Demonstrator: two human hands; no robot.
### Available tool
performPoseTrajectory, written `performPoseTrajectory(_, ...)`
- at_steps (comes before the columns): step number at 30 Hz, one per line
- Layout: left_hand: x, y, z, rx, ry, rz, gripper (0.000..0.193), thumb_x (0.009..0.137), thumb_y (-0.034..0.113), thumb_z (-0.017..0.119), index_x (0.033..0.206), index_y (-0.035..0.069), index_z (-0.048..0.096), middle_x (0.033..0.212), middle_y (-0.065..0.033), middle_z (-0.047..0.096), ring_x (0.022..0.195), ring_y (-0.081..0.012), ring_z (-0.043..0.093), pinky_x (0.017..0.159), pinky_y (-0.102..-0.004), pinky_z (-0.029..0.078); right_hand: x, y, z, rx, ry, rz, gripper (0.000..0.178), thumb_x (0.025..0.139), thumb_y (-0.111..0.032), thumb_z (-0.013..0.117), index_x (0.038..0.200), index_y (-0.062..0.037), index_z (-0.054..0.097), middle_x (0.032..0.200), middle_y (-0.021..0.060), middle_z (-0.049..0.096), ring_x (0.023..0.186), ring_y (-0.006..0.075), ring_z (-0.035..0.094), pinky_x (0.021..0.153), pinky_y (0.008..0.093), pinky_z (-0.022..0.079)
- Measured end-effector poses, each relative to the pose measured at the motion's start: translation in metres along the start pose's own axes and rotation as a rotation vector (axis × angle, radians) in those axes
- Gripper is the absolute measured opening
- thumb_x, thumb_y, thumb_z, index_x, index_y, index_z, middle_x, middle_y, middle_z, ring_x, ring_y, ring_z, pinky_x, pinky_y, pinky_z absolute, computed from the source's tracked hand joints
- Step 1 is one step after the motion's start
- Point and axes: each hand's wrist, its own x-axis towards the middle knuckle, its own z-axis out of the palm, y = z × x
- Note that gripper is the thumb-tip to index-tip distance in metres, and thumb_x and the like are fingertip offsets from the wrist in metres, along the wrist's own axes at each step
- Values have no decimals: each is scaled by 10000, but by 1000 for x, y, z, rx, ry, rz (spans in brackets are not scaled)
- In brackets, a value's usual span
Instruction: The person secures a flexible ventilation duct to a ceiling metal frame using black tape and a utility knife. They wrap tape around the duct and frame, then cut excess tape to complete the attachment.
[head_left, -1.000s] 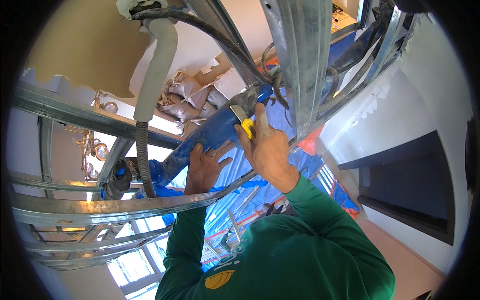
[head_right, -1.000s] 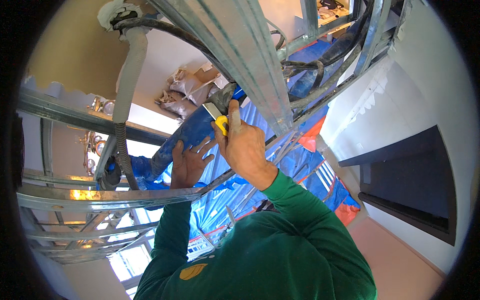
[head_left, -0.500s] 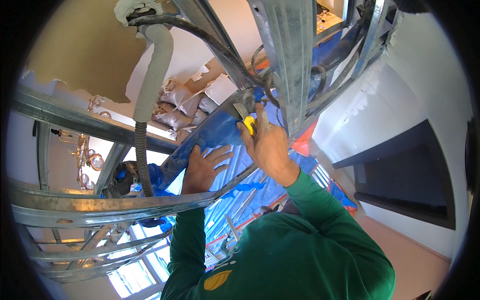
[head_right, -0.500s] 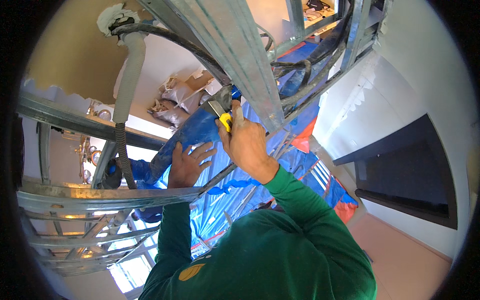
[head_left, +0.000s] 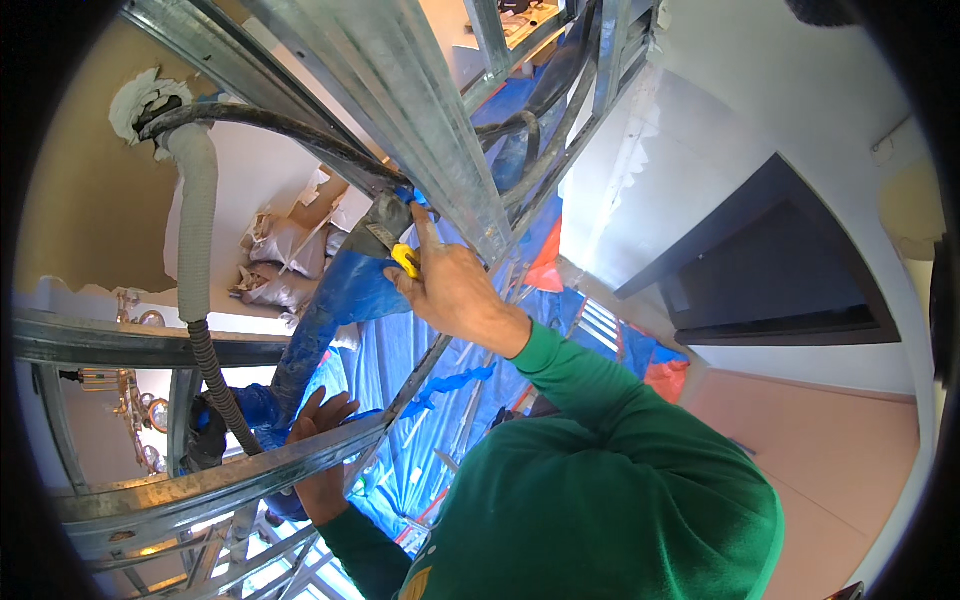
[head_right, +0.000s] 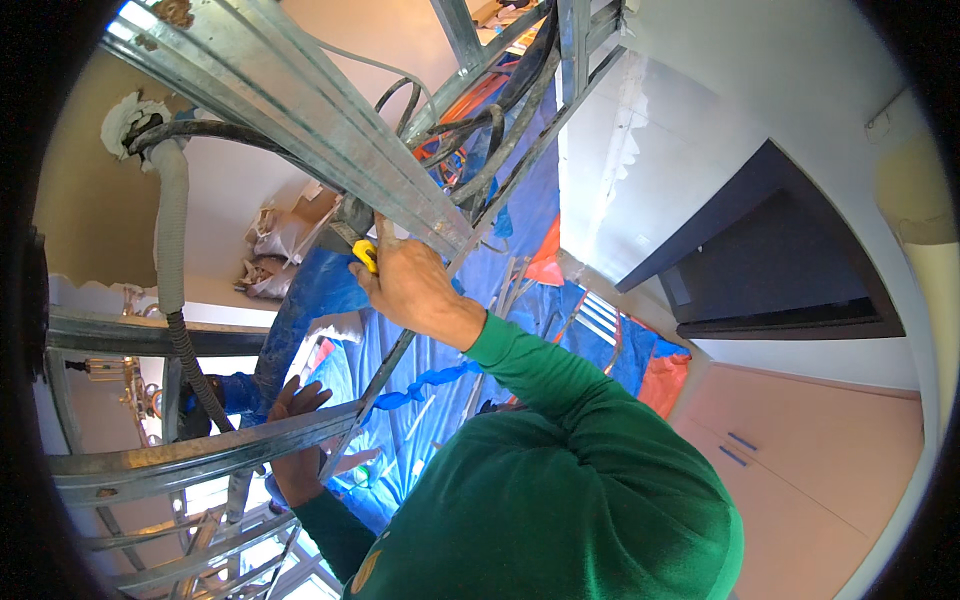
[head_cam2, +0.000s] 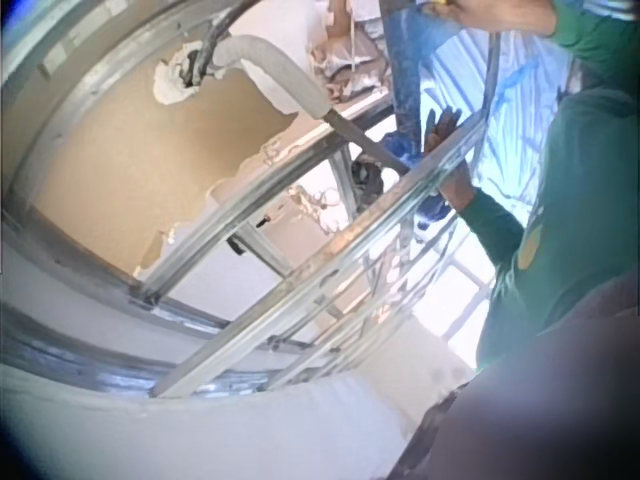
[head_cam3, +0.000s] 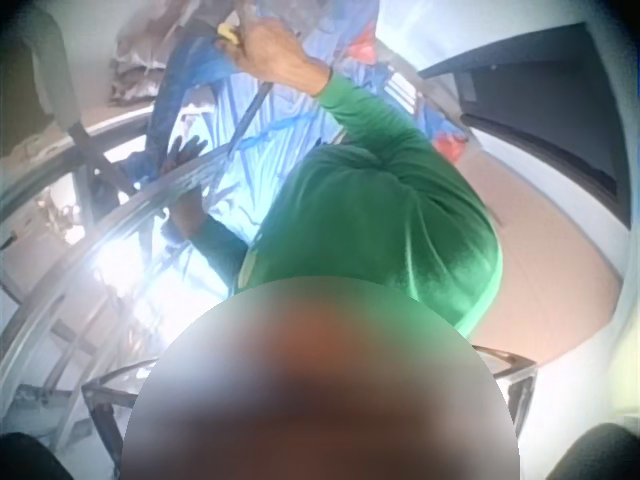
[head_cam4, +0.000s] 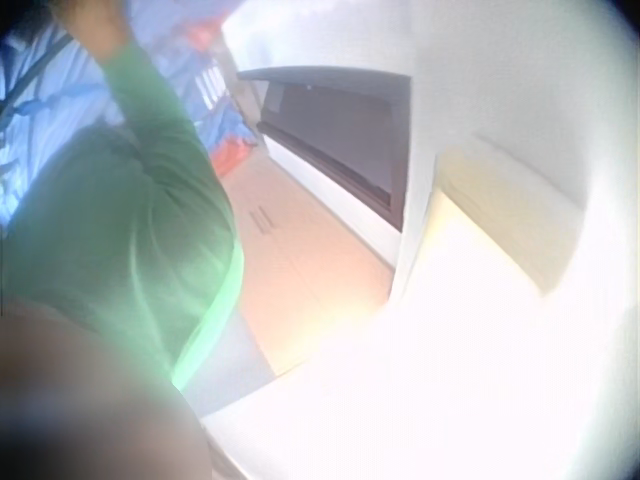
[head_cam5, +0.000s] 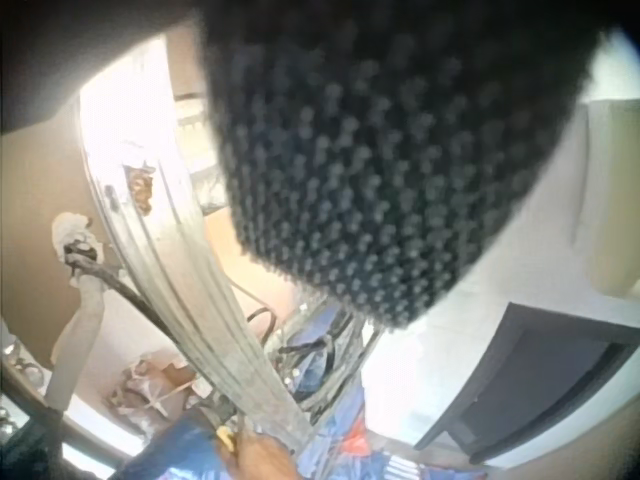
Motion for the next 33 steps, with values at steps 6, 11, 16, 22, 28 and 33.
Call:
performPoseTrajectory(6,-26,-9,11,456,164,79,519,1160,342,598,1510,-41,600,1337,-195,764,1231,-284,729,1070,-450,595,-28,-7,-6,52,8,-263,678,1084,-252,714,1636,10,418,780,250,705,680,473,705,608,550,513)
performPoseTrajectory(11,-31,-34,12,329,162,-42,404,1138,168,603,1482,-42,626,1372,-166,757,1235,-252,716,1132,-414,543,-79,-15,-29,128,-264,-350,492,1115,-264,682,1560,-81,577,836,225,726,734,429,742,673,474,563)
performPoseTrajectory(16,-36,-55,5,453,230,61,255,1090,51,667,1311,-42,752,1317,-152,781,1210,-236,710,1125,-405,514,-142,10,-36,35,-647,-109,524,1116,-344,673,1545,-64,565,948,274,768,783,465,752,699,540,567)
performPoseTrajectory(22,-44,-53,0,603,175,6,229,1108,125,677,1237,-32,782,1150,-163,802,1046,-254,716,1012,-401,527,-212,76,12,-220,-735,59,533,1085,-366,688,1464,-1,607,970,286,776,878,483,764,813,580,580)
performPoseTrajectory(28,-41,-49,3,640,109,91,234,1117,143,642,1170,-52,761,1039,-185,794,907,-216,706,866,-386,552,-229,79,19,-140,-765,178,478,1096,-378,659,1420,-27,664,1065,289,780,979,492,767,855,585,579)
performPoseTrajectory(33,-41,-57,1,435,46,135,227,1102,56,666,1260,-100,712,1118,-169,810,1005,-149,735,907,-321,571,-224,57,3,-190,-642,335,450,1114,-400,642,1354,-23,692,1030,274,780,949,472,772,818,550,582)
